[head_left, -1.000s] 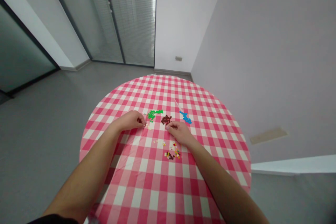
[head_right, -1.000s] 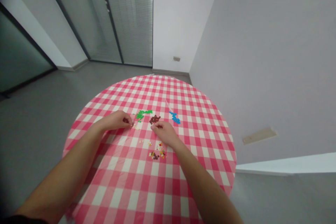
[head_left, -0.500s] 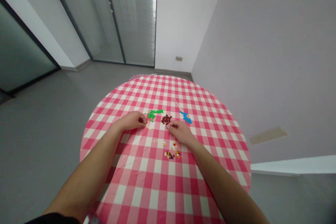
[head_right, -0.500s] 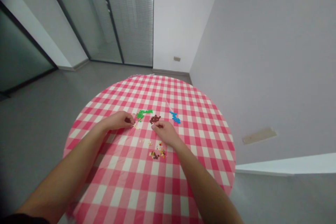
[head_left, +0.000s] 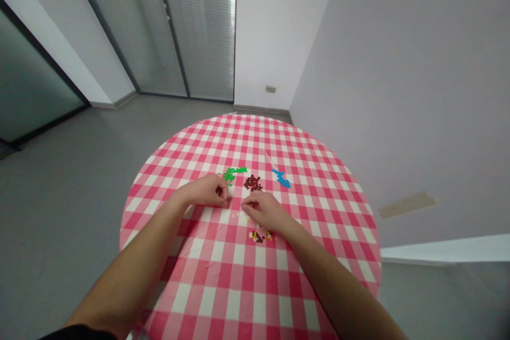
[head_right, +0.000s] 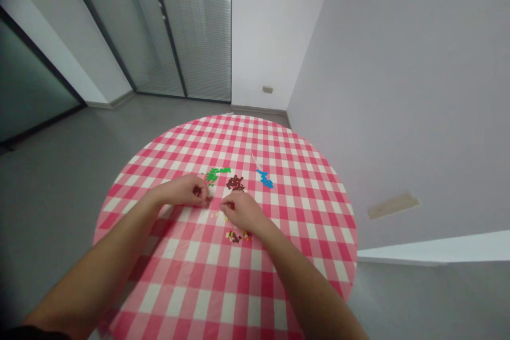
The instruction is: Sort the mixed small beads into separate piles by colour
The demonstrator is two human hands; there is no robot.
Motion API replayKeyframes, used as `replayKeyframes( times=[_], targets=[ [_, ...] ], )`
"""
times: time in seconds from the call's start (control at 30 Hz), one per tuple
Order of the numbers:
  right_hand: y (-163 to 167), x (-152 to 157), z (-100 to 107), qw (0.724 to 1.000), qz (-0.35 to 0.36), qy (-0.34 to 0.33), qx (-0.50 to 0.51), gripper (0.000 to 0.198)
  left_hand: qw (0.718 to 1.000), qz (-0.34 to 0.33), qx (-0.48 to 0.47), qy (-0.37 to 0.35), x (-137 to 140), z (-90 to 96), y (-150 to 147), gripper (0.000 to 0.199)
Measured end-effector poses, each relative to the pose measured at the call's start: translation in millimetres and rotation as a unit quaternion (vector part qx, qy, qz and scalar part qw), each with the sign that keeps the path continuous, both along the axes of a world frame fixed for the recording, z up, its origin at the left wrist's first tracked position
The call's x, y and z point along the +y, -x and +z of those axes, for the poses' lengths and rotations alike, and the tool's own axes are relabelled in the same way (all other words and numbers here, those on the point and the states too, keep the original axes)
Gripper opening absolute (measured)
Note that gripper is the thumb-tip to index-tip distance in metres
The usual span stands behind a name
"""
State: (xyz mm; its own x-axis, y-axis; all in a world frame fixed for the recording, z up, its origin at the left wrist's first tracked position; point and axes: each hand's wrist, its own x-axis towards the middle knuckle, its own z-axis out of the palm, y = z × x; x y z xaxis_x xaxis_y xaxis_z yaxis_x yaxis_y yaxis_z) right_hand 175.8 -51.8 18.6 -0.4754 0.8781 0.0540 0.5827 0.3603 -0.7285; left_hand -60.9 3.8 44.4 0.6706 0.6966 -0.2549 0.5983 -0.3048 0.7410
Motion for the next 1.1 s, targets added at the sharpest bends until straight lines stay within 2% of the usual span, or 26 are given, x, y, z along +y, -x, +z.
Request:
replayKeyframes(
  times=[0.1,0.23,0.5,0.67,0.73,0.83,0.93,1.0,1.1],
  targets=[
    [-3,2,-1,1.0,-0.007,-0.005,-0.005,0.02,0.997,-0.065,0.033,0.003,-10,-2.4,-18,0.004],
    [-9,7,-2,0.999,-0.039,-0.006,0.007,0.018,0.996,-0.064,0.057,-0.001,-16,-5.2,-30,0.012],
    [-12,8,-2,0.998,-0.058,-0.009,0.029,0.02,0.993,-0.093,0.057,-0.033,-16,-10.6,-34,0.015],
    [-13,8,-1,0.997,-0.07,-0.003,0.031,0.018,0.994,-0.093,0.042,-0.034,-18,-0.3,-34,0.013],
    [-14,9,-1,0.997,-0.074,-0.003,0.032,0.018,0.997,-0.063,0.015,-0.046,-13,6.3,-24,0.01],
    [-15,10,-1,0.997,-0.076,-0.01,0.031,0.017,0.993,0.059,-0.05,-0.091,-2,11.5,-2,0.01],
    [-15,11,-2,0.996,-0.08,-0.008,0.024,0.017,0.971,0.165,-0.104,-0.142,8,10.7,17,0.021],
    [-16,11,-2,0.997,-0.08,-0.006,0.024,0.017,0.959,0.197,-0.122,-0.164,11,9.5,22,0.027],
    [-16,12,-3,0.997,-0.078,-0.008,0.023,0.017,0.955,0.203,-0.129,-0.172,10,9.7,22,0.03]
  ],
)
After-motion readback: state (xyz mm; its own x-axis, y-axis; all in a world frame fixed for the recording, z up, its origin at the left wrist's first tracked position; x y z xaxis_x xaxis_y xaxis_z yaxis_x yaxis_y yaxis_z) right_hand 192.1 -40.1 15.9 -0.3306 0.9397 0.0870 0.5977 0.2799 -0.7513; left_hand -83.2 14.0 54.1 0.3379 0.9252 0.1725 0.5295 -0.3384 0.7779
